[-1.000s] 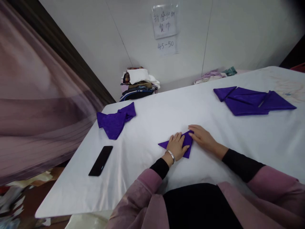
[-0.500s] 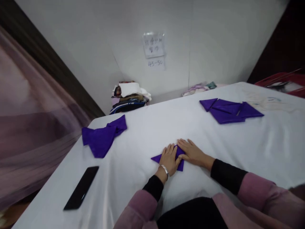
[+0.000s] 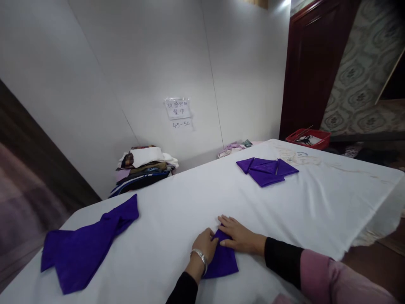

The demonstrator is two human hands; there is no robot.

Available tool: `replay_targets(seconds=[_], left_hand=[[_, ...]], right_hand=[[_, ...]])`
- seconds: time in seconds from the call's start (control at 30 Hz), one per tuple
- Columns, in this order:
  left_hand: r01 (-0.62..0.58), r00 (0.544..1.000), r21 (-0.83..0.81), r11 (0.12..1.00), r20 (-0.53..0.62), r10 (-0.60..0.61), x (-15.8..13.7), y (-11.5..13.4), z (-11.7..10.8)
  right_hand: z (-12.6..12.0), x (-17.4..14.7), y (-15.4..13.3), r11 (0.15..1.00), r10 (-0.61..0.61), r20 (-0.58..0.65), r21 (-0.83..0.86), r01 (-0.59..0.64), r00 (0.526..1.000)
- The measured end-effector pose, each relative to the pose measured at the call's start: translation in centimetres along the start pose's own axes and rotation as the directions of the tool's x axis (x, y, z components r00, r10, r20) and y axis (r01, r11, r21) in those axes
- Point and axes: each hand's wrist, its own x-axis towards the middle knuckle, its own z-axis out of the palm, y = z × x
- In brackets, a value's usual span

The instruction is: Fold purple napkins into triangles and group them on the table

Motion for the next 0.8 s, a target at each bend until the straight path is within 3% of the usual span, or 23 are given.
replay_targets(seconds=[0.17, 0.27, 0.33, 0.4, 0.47, 0.57, 0.67, 0.8], left_hand=[[0.026, 1.0, -0.166, 0.986, 0.004, -0.025, -0.5, -0.5, 0.2], [0.034, 0.999, -0.393, 0.919, -0.023, -0.047, -0.9, -1.4, 0.4], [0.068, 0.996, -0.604, 0.794, 0.0, -0.085, -1.4, -1.9, 0.4], [0.115, 0.992, -0.788, 0.605, 0.055, -0.117, -2.0, -2.0, 0.1], [0.149, 0.986, -0.896, 0.419, 0.1, -0.137, -2.7, -1.6, -0.3], [0.138, 0.983, -0.965, 0.223, 0.106, -0.153, -3.6, -0.5, -1.4], [0.058, 0.986, -0.993, 0.099, 0.042, -0.16, -4.2, 0.8, -2.0], [-0.023, 0.982, -1.0, 0.017, -0.025, -0.185, -4.5, 2.5, -1.3]], right_hand=[[1.5, -1.7, 0.2, 0.936, 0.133, -0.163, 0.344, -0.07, 0.978], [2.6, -2.6, 0.0, 0.731, 0.276, -0.185, 0.677, -0.081, 0.943], [3.1, -3.1, -0.3, 0.565, 0.325, -0.149, 0.822, -0.065, 0.934], [3.4, -3.5, -0.8, 0.427, 0.346, -0.094, 0.902, -0.068, 0.933], [3.3, -3.8, -1.3, 0.303, 0.358, -0.037, 0.95, -0.078, 0.933], [2.5, -4.3, -2.5, 0.176, 0.388, -0.002, 0.982, -0.071, 0.922], [1.6, -4.6, -3.9, 0.105, 0.374, 0.041, 0.991, -0.086, 0.926], [1.8, -4.6, -5.9, 0.034, 0.233, 0.013, 0.999, -0.022, 0.972]])
